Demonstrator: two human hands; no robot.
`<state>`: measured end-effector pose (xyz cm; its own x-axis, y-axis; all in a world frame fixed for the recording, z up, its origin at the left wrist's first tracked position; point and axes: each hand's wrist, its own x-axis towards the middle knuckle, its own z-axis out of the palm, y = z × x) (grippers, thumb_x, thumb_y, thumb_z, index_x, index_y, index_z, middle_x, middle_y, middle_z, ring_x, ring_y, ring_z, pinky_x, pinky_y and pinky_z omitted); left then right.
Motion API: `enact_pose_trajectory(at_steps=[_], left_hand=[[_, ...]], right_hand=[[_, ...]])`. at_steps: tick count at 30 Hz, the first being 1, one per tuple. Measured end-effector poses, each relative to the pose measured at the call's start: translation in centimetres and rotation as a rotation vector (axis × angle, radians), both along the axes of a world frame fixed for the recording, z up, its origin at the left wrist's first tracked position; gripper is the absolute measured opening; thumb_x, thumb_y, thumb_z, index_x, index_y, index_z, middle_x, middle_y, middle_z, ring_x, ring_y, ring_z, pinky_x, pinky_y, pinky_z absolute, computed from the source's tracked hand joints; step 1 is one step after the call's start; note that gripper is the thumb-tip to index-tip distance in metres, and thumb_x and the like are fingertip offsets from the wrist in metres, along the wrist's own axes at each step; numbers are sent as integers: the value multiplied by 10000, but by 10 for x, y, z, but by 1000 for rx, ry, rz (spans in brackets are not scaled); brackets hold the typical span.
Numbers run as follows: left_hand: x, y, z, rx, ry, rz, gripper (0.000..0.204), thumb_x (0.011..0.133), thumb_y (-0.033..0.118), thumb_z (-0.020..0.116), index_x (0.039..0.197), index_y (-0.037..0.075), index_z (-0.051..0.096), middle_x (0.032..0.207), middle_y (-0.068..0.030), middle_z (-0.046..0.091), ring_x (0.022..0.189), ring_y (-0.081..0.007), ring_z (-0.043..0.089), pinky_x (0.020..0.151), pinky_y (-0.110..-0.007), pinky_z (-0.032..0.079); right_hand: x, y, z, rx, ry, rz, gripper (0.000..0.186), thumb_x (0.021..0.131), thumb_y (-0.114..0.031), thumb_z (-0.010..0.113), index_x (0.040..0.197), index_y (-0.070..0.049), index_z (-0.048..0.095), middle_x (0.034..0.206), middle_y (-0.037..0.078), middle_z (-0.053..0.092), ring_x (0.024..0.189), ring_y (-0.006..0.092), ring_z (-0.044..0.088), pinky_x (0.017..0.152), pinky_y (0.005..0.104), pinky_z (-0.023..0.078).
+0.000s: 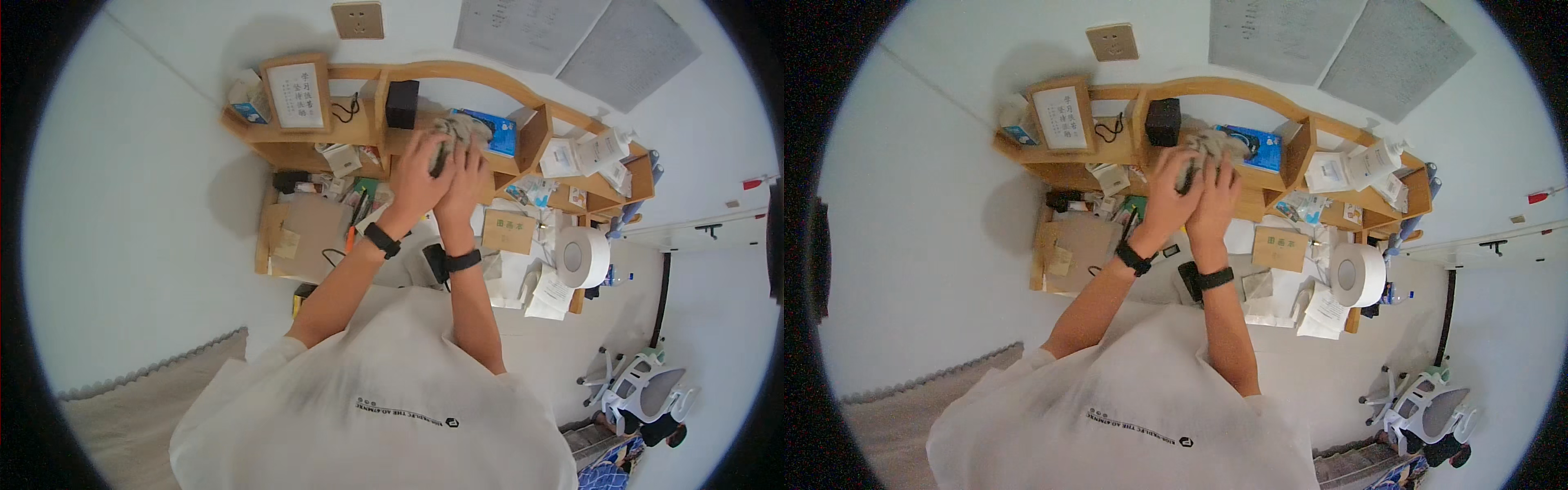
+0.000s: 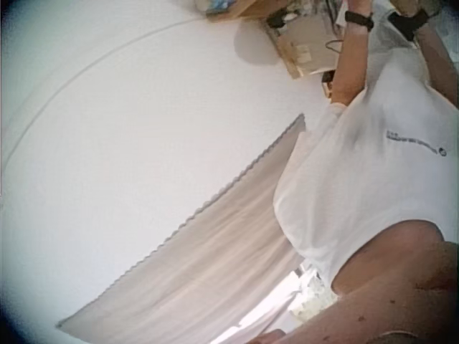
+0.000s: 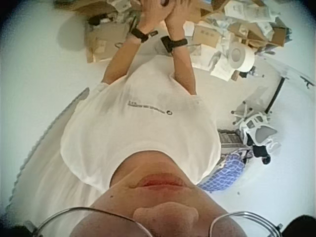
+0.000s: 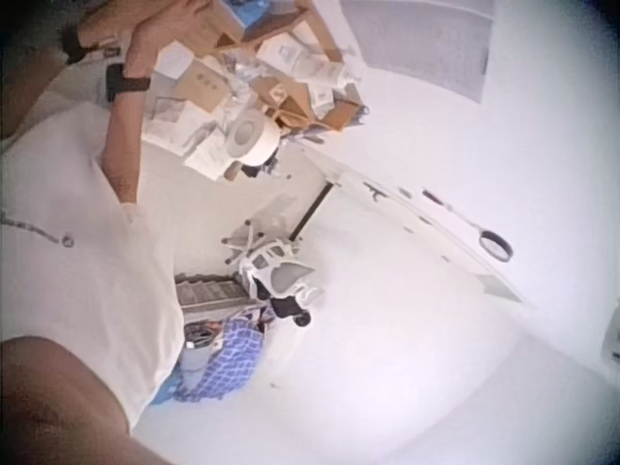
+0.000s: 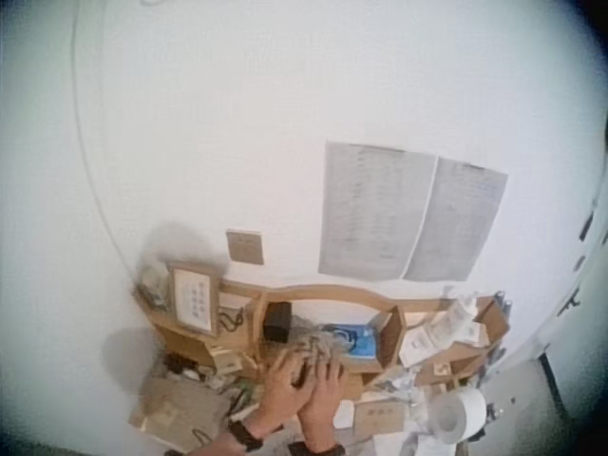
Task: Wiping a desk surface and nearby objects with a rag.
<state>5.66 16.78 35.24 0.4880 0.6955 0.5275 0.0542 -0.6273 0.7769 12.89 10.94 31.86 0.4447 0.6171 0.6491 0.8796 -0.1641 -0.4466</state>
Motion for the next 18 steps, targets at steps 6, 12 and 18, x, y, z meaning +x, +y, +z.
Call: enact_pose_trajectory(at_steps=[6,12,18], left_hand=[[55,-30,-48,-157,131,-212,343,848,97,586,1182,25,552,1173,-199,561,1109,-369,539,945,-417,433],[70,-31,-110,-221,158,-277,397,846,148,579,1231,59,540,1244,-209,540,1137,-399,502,966,-448,409],[19,16,-117,-264,211,-97,336,859,163,556,1173,48,589,1199,-203,580,1128,-381,531,971,-441,410]], right_hand=[[50,-45,-43,-187,-58,-245,548,842,-179,549,1348,-6,431,1421,246,377,1122,488,461,933,508,396],[79,-48,-107,-195,-15,-173,618,832,-197,572,1395,-18,390,1423,246,389,1120,442,501,913,462,402],[21,7,-114,-225,84,-57,586,783,-124,610,1338,-22,454,1436,265,343,1053,436,529,901,470,433]])
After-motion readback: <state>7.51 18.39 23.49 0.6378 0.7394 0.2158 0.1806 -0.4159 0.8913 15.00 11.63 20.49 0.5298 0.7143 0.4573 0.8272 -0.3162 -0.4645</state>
